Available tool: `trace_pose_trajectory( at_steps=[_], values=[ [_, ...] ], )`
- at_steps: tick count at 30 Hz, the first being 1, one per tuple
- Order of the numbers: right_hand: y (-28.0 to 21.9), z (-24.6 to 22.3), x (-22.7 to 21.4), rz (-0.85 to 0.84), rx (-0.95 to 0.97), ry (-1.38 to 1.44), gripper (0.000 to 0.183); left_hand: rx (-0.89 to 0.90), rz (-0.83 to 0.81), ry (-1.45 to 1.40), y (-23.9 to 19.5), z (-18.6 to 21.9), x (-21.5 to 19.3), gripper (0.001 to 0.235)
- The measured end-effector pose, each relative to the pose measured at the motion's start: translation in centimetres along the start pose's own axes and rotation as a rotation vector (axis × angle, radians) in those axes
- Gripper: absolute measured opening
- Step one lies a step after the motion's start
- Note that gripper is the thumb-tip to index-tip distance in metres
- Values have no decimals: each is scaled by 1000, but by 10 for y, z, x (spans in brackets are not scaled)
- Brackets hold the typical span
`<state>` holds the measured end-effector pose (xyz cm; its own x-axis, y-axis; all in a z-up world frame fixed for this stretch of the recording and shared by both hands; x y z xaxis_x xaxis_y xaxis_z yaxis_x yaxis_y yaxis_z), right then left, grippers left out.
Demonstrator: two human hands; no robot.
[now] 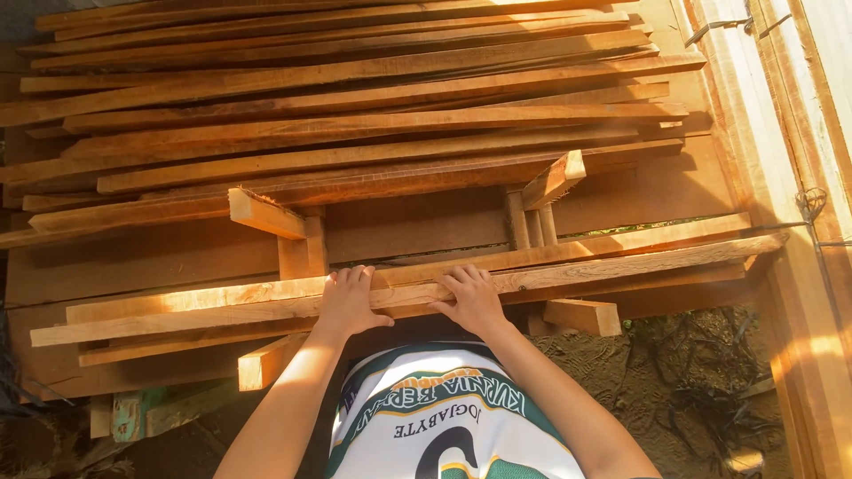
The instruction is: The person stacks thin wooden planks onto a wooden frame structure. They pick up planks from a pile and place them one by one onto the frame, aligning them carefully. The task involves repetitive handling of the wood pieces to build up a stack.
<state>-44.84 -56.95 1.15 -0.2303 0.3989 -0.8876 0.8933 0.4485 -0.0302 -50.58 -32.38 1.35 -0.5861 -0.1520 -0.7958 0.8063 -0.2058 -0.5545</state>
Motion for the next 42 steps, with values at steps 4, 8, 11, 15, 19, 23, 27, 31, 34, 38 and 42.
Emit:
trace_pose_trajectory(
  at_steps=[4, 8, 11, 15, 19, 23, 27, 31, 34, 38, 42],
  values=[
    [0, -2, -3, -20, 6, 18, 45, 27, 16, 115, 14, -11, 25, 130],
    [2, -1, -2, -15, -5, -1, 47, 103, -7, -7, 16, 10, -3, 124],
    [1, 1, 1, -18, -8, -12, 47, 178, -2, -79, 34, 34, -1, 122],
    [3, 1, -1, -46, -4, -3, 46, 192, -13, -25, 38, 45, 0, 124],
    [1, -1, -5, -60, -4, -19, 44, 225, 25, 13, 33, 46, 7, 129],
    [-1, -9, -19, -110, -69, 13, 44, 241, 36, 17, 41, 36, 16, 129],
    [-11, -13, -22, -154, -136, 15, 45, 297, 38, -24, 23, 42, -9, 139],
    [-11, -12, -17, -159, -150, -6, 45, 255, -44, -87, 19, 45, -15, 139],
    [-8, -17, -24, -196, -119, -61, 52, 251, -45, -64, 24, 48, -9, 139],
    [7, -12, -3, -425, 25, -18, 57, 213, -58, -107, 20, 46, -11, 138],
    [13, -21, -7, -501, -8, -43, 48, 202, -130, -191, 26, 42, -12, 139]
  ],
)
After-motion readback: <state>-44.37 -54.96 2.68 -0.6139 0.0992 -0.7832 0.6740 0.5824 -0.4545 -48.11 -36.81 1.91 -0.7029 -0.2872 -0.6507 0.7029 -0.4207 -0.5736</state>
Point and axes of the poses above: each hand's wrist, its own y-axis towards the middle knuckle, its own x-axis out of the palm, z = x × y, the point moved 4 cm from there along y, towards the middle knuckle, and after that the axes turned 14 degrees about x, right-handed, at the moved point
